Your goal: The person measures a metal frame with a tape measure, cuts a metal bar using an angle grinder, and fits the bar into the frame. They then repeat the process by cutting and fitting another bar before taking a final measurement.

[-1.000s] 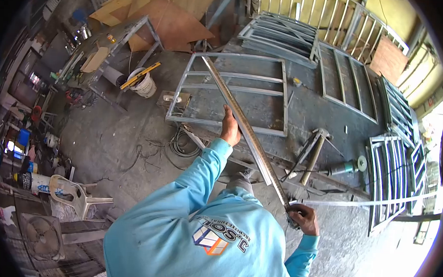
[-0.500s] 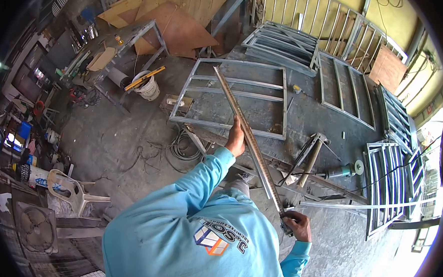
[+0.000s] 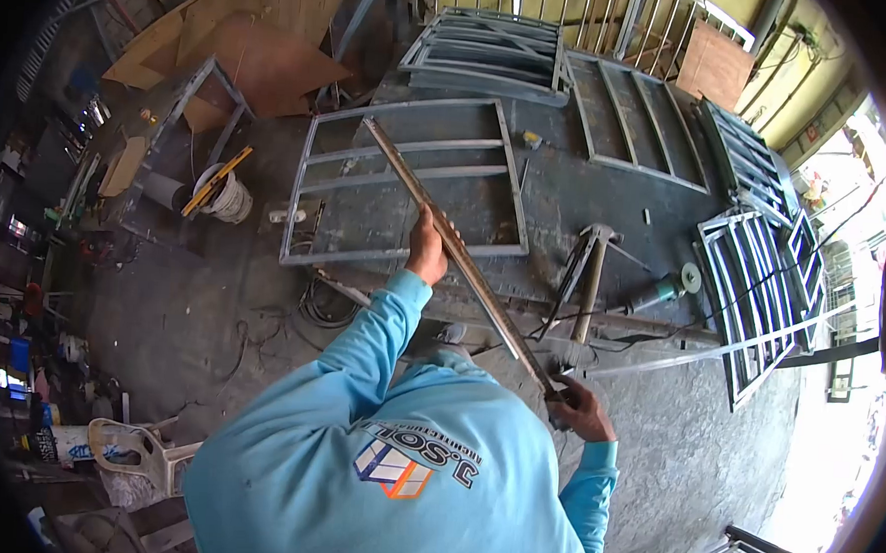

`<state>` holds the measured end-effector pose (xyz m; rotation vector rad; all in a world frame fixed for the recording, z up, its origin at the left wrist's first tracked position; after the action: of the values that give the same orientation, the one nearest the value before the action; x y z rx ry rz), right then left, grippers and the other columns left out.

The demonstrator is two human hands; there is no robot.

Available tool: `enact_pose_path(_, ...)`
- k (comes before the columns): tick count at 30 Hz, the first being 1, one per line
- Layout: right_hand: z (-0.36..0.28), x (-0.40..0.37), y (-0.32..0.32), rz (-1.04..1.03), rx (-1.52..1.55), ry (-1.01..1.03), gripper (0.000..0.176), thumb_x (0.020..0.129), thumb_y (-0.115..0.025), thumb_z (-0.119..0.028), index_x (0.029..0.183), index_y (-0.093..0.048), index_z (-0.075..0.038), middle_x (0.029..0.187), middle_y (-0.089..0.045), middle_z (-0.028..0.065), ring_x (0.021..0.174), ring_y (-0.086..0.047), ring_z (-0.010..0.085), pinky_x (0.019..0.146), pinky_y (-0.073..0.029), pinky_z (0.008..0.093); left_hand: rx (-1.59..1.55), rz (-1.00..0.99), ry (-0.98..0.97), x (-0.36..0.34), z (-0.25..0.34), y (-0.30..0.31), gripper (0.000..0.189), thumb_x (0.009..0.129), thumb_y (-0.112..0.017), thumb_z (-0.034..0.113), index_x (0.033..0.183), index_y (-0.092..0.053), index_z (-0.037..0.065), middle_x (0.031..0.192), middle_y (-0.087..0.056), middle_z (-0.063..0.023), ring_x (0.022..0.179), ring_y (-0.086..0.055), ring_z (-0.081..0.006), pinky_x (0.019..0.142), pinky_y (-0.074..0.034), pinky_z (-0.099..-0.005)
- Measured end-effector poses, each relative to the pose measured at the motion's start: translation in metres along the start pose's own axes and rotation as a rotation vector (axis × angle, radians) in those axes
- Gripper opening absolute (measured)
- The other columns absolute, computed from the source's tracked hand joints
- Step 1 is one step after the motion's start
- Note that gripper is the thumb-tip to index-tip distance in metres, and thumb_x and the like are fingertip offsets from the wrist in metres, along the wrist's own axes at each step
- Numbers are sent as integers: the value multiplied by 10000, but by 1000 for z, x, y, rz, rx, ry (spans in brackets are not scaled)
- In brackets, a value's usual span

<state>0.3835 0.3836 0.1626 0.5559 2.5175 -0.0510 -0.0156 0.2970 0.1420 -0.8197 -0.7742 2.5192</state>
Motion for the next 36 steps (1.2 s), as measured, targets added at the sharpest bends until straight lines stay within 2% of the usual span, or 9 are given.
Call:
enact_pose_path(5,-41,34,-25,-47,-29,5,358,842,-665,-113,1169,-587,11,917,-644,47,785,-578,111,699,-494,266,200,-67,-160,28,15,-18,434,981,-443,531,985,-528,106,778,-531,-36,681,-550,-176,619,-480,-362)
enact_pose_path(8,-61,50,-33,113,71,158,333,843,-633,-148,1139,-603,2,973,-638,34,857,-569,108,766,-481,259,197,-101,13,54,47,-23,419,963,-488,523,970,-495,104,664,-455,4,507,-475,-137,456,-396,-320)
enact_pose_path(12,-75,70,-36,233,278,161,269,878,-583,-184,1080,-623,-12,943,-631,8,779,-535,80,695,-437,207,547,-198,-298,86,120,-28,337,962,-558,427,906,-475,104,635,-471,12,467,-463,-88,399,-384,-260)
enact_pose_path(17,-62,100,-31,403,480,77,231,938,-568,-224,979,-640,-8,818,-620,-15,706,-529,60,624,-414,199,818,-200,-285,109,176,2,355,971,-549,414,857,-518,79,599,-452,26,452,-428,-67,385,-361,-250)
enact_pose_path(19,-46,106,-33,426,517,-43,265,953,-585,-255,976,-646,2,800,-626,2,666,-545,69,593,-434,221,873,-235,-274,124,176,26,382,956,-569,424,852,-545,58,604,-481,-2,454,-456,-91,406,-365,-287)
enact_pose_path(23,-45,110,-51,392,566,-65,305,958,-595,-280,1006,-661,15,796,-651,33,645,-591,104,590,-476,240,1400,-236,-298,139,156,63,432,892,-637,410,886,-618,-22,759,-636,-229,721,-632,-354,645,-456,-454)
enact_pose_path(25,-38,111,-58,414,603,-124,315,956,-598,-279,1034,-659,20,820,-660,40,665,-605,116,603,-490,248,1453,-381,-347,144,132,75,384,879,-668,384,858,-642,2,656,-609,-112,598,-591,-231,581,-460,-405)
enact_pose_path(31,-29,115,-71,433,605,-126,276,925,-631,-212,1066,-630,25,836,-652,70,697,-630,161,626,-524,293,1665,-813,1,130,78,70,375,792,-701,373,962,-691,39,855,-681,-192,828,-662,-360,742,-498,-451)
enact_pose_path(36,-28,100,-77,516,651,-177,214,906,-639,-153,1023,-628,26,800,-644,82,665,-625,181,606,-525,310,1823,-875,-258,115,71,45,353,813,-683,291,1084,-633,69,1007,-671,-170,973,-640,-365,820,-492,-493)
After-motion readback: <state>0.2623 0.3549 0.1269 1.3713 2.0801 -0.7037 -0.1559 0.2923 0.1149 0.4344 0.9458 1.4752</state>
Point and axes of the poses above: each hand's wrist, its own x-axis towards the middle knuckle, its own y-axis out of the back of the hand, z = x × y, the point moved 2 cm from there along x, towards the middle knuckle
